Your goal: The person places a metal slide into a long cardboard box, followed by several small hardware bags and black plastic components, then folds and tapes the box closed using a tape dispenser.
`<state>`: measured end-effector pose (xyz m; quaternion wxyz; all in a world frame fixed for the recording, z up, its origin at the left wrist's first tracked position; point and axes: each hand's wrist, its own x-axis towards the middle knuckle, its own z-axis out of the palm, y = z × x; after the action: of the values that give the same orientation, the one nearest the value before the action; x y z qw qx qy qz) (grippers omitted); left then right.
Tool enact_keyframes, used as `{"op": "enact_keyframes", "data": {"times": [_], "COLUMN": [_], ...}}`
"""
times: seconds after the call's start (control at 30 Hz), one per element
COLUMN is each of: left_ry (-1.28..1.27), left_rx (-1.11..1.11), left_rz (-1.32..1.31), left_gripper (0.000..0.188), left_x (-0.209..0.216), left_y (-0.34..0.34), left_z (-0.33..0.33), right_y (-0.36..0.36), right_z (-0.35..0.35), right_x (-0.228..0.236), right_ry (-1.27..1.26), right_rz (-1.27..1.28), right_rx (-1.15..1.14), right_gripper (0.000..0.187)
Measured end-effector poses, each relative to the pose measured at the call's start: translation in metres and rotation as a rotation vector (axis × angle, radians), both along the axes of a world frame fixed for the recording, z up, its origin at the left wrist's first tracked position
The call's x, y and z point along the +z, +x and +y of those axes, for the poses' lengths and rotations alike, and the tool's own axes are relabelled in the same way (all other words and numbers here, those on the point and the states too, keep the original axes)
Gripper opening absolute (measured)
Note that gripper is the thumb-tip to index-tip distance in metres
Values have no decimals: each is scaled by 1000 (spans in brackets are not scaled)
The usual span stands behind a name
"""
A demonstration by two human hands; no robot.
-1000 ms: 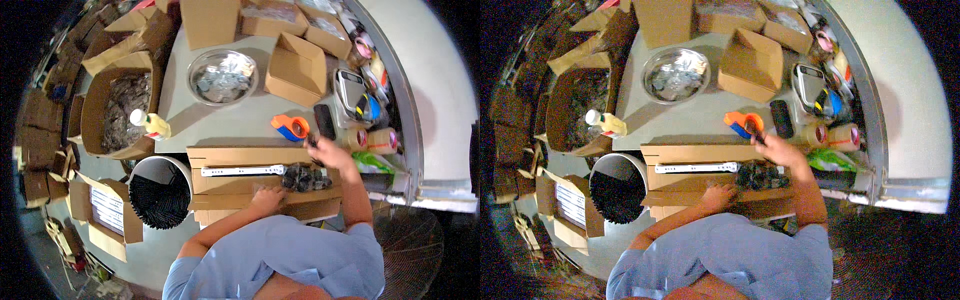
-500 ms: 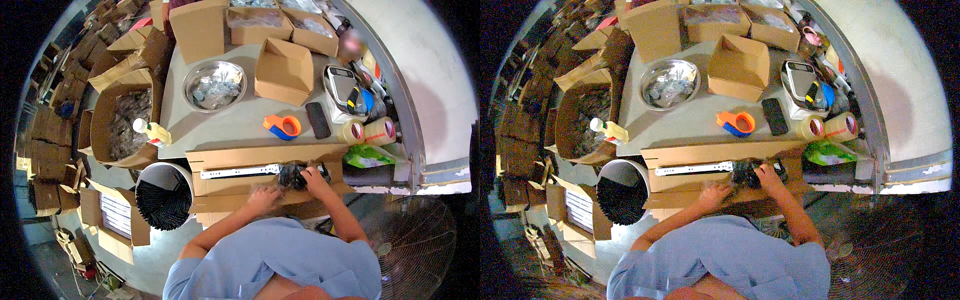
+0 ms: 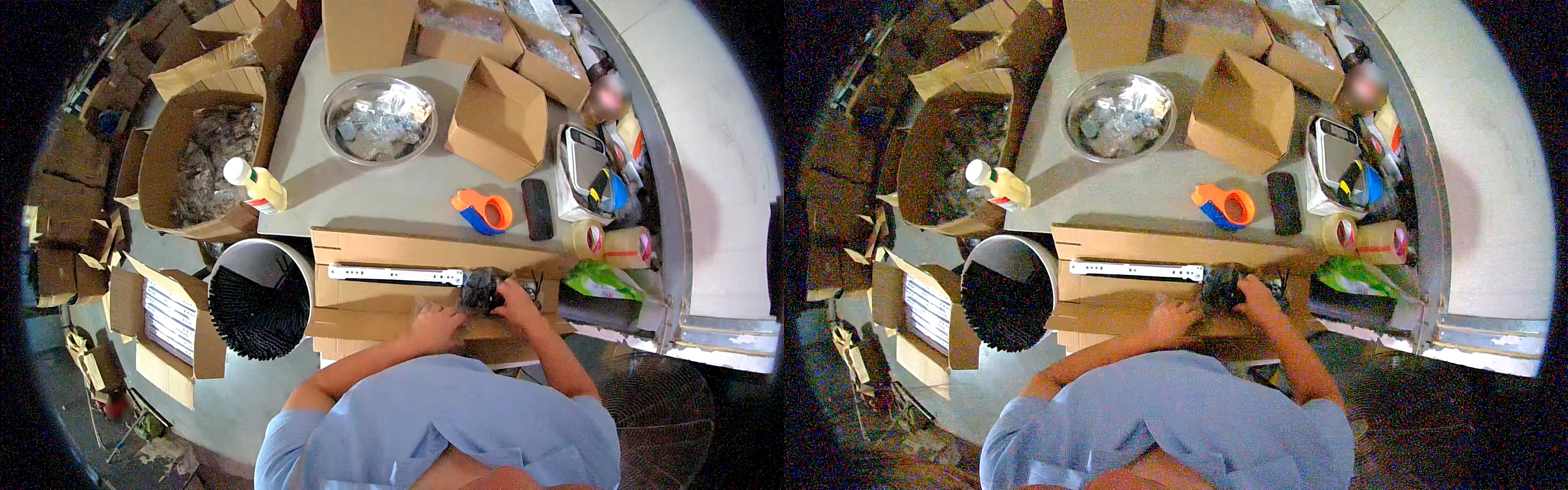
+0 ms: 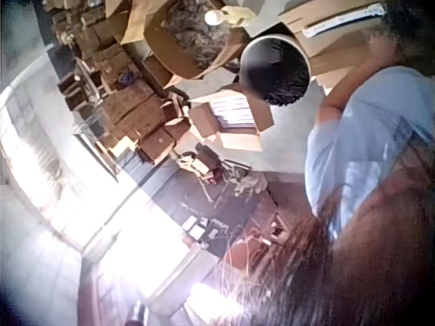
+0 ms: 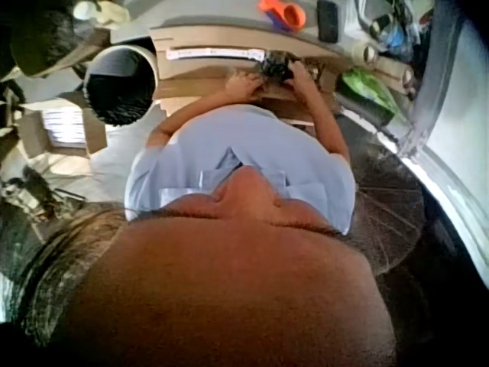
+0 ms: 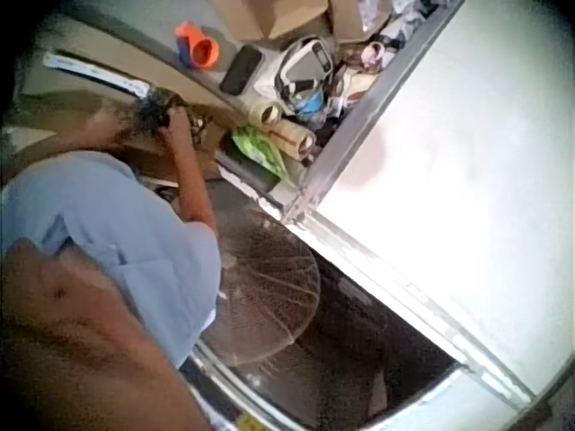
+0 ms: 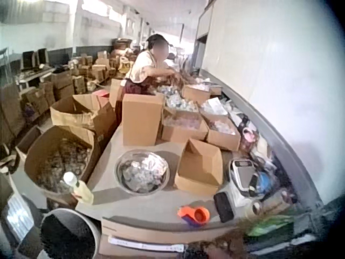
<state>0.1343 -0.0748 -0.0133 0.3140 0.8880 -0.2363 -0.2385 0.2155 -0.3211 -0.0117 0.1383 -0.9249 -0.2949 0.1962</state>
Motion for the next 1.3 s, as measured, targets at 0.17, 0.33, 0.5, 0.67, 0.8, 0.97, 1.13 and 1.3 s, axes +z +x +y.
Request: {"op": "enact_keyframes", "data": {"times": [0.17, 0.33, 0.5, 0.67, 0.8, 0.97, 1.13, 1.3], "left_ry": [-54, -59, -37, -32, 19, -26, -11, -28], "left_rx": [24, 9, 9, 2, -15, -2, -11, 16], "left_rz": [-82, -77, -103, -127, -82, -100, -90, -152], "left_gripper": [51, 52, 55, 57, 59, 58, 59, 59], "left_x": [-19, -18, -17, -8, -3, -9, -2, -4], "left_y": [-3, -3, -7, -7, -5, -6, -5, -8], "left_z": [-2, -2, -1, 1, 0, 0, 1, 2], "right_y": [21, 43, 58, 54, 46, 48, 56, 41], "right_z": [-27, -13, -11, -16, -4, -16, -41, -23], "right_x": [-1, 2, -14, -5, 10, 12, -21, -11], "right_ry": [225, 65, -393, -256, -346, -243, 127, 234], "right_rz": [350, 148, 324, 306, 236, 339, 92, 69], "right_rx": [-213, -435, -218, 6, 23, -124, 127, -284], "right_gripper": [38, 40, 61, 63, 58, 50, 46, 43]}}
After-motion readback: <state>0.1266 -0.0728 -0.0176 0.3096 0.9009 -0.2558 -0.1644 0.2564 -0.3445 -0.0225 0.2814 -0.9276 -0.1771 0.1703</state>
